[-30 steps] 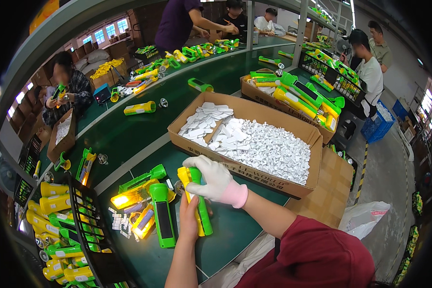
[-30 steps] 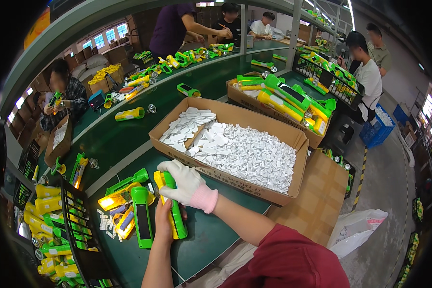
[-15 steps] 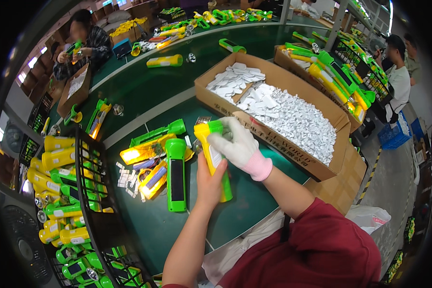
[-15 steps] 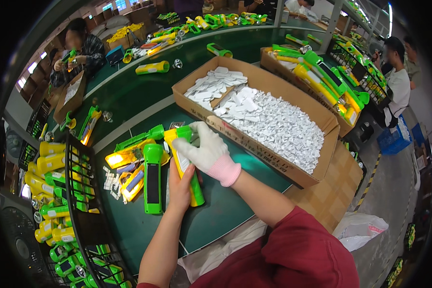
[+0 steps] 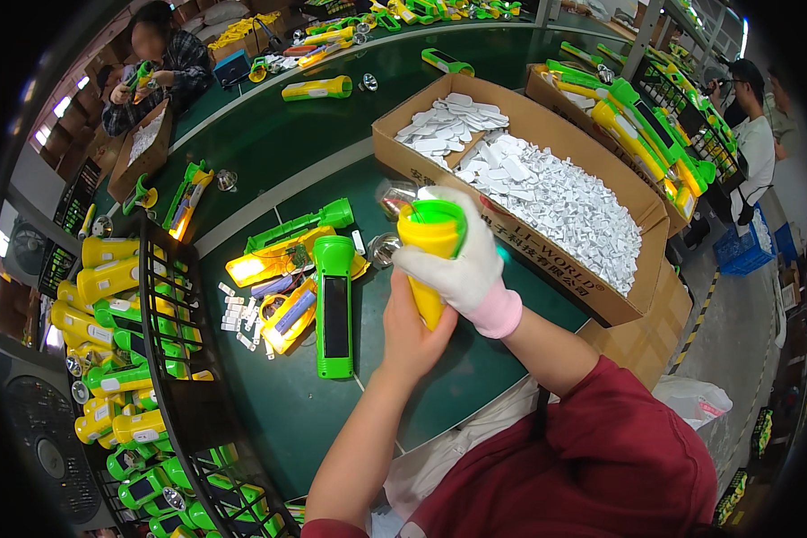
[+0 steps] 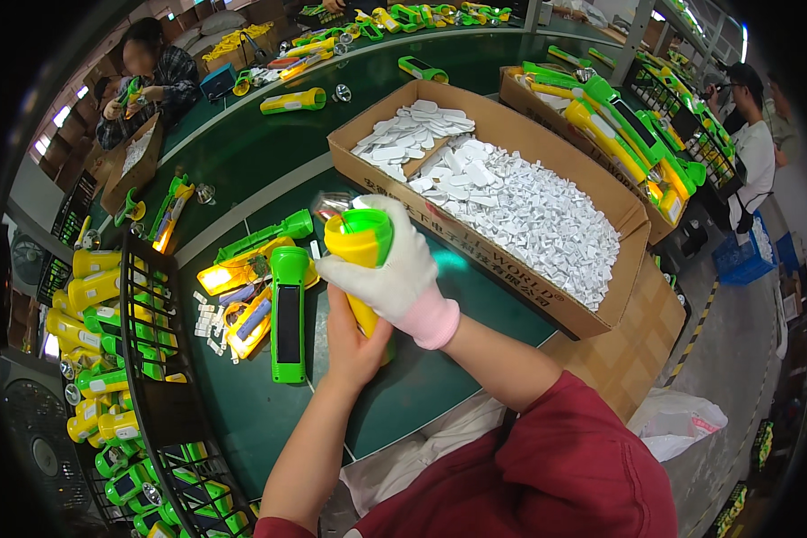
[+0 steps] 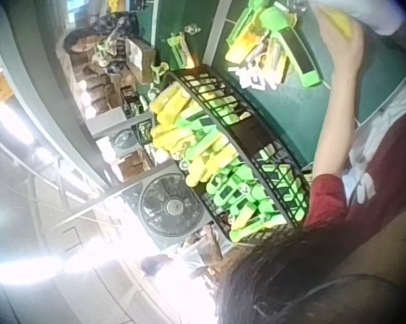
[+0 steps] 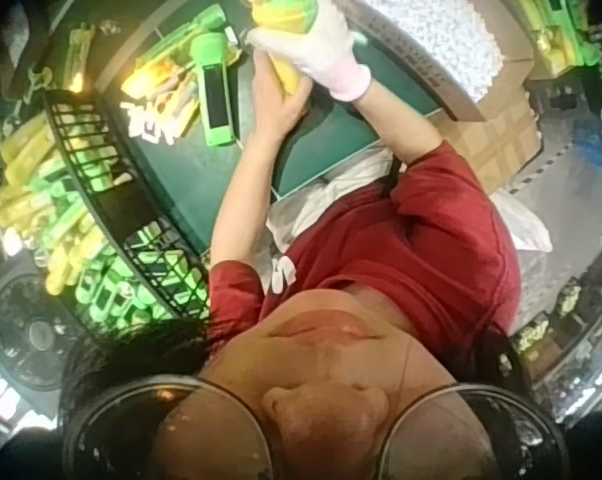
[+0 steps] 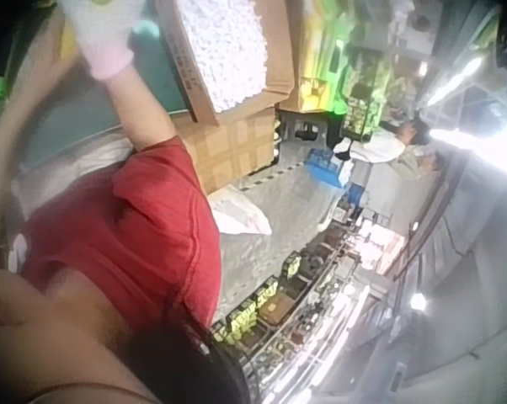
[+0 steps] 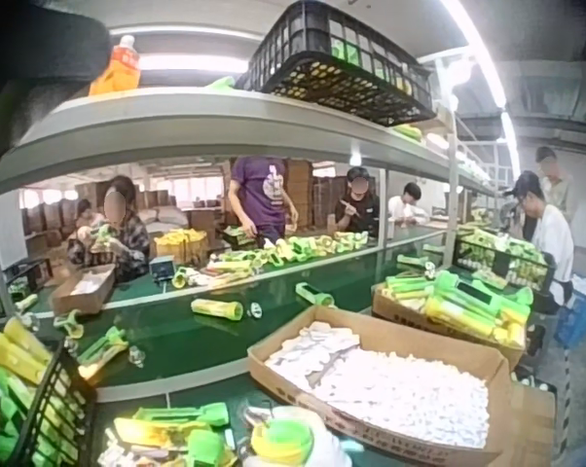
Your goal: The person assembles flashlights by joining the casing pieces together by hand and inserting switch buttons picked from a box into the flashlight bodies.
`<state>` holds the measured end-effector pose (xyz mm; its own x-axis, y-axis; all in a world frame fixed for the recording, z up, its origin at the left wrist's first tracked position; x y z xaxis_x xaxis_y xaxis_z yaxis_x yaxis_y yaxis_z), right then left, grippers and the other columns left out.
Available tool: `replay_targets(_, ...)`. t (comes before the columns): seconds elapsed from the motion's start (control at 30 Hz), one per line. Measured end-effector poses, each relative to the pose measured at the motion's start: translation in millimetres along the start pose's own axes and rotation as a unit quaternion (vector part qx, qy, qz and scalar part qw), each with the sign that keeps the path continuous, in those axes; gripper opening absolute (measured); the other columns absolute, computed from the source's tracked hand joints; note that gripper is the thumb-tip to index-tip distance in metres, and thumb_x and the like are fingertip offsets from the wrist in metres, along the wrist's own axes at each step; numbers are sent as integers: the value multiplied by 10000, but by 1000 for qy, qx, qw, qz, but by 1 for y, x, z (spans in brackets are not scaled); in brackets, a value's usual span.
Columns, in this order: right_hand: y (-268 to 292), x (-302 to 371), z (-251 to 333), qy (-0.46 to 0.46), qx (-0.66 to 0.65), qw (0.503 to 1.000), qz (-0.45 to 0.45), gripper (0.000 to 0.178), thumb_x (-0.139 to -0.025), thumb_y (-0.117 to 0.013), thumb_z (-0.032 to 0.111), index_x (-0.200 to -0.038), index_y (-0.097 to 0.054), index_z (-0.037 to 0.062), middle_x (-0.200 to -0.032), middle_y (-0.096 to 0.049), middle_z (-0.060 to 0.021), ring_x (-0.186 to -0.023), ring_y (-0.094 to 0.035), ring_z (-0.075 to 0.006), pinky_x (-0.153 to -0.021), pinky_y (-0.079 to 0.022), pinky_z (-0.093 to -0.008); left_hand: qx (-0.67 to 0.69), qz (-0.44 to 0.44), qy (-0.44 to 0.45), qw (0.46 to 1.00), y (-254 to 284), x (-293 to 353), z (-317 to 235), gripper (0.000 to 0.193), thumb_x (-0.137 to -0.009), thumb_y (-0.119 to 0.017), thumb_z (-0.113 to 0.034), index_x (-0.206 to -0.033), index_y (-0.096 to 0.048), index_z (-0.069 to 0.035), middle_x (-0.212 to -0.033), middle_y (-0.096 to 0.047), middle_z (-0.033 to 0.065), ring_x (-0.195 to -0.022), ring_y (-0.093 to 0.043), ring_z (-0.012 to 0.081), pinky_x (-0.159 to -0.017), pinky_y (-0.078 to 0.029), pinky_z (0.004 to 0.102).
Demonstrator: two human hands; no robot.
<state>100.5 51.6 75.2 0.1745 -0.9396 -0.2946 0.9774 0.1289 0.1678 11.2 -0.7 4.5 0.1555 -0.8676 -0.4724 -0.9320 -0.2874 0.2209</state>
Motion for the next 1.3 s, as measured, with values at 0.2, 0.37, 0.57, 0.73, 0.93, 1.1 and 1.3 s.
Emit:
replay_targets(0.2, 12, -5, 5, 139, -107, 977, 124, 602, -592, -767, 126, -1115, -484, 35, -972, -570, -74, -903, -563, -129, -825, -444, -268, -145, -110, -158, 970, 3, -1, 0, 770, -638, -745, -112, -1288, -343, -16, -1065, -527, 234, -855, -578, 399, -675, -487, 410)
replay_targets(0.37, 15, -6, 6, 134, -118, 978, 110, 554, -617, -744, 121, -1108, -503, 31, -982, -572, -65, -933, -554, -136, -855, -433, -270, -245, -135, -130, 951, 8, 3, 1, 688, -613, -726, -35, -1228, -419, -7, -1110, -523, 198, -969, -546, 378, -843, -441, 405)
replay_targets(0.57, 16, -10, -6, 34, -260, 962, 75, 335, -771, -642, 143, -1061, -532, 19, -964, -583, -63, -926, -551, -122, -844, -434, -269, -292, -159, -152, 931, 5, -4, -2, 730, -568, -727, -21, -1252, -489, -117, -1007, -546, 143, -868, -567, 314, -710, -474, 372)
replay_targets(0.73, 8, -11, -23, -23, -362, 918, 161, 508, -864, -609, 337, -1206, -430, 7, -1053, -578, -105, -955, -576, -178, -858, -463, -312, -284, -153, -103, 941, 6, -6, -9, 742, -627, -727, -49, -1309, -435, -73, -967, -547, 152, -834, -574, 308, -703, -482, 366)
replay_targets(0.93, 5, -8, -18, -69, -364, 921, 119, 259, -816, -631, 129, -1036, -561, 13, -918, -621, -51, -827, -585, -109, -769, -470, -255, -262, -86, -68, 959, 2, -6, -16, 792, -649, -747, -129, -1349, -386, -44, -921, -549, 152, -805, -571, 300, -678, -481, 362)
replay_targets(1.1, 7, -16, -29, -59, -346, 933, 84, 257, -805, -631, 146, -1006, -556, 5, -845, -633, -82, -732, -607, -132, -682, -493, -249, -239, -54, -80, 966, 0, -2, -17, 808, -675, -745, -138, -1367, -341, -39, -919, -558, 155, -809, -579, 275, -672, -481, 339)
replay_targets(1.3, 7, -27, -38, -157, -399, 896, 114, 448, -812, -660, 428, -996, -534, 39, -825, -598, -83, -714, -610, -157, -616, -511, -275, 222, 94, 195, 951, -3, -2, 12, 432, -846, -615, -146, -1182, -375, -19, -1004, -594, 136, -746, -641, 225, -707, -508, 311)
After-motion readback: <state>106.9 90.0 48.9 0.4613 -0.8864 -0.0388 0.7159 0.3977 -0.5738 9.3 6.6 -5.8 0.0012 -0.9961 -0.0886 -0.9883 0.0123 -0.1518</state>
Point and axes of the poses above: each hand's wrist, its own x-axis away from the middle knuckle, its own y-axis out of the back of the hand, z = x × y, the point moved 1 cm from there along -x, towards the middle knuckle
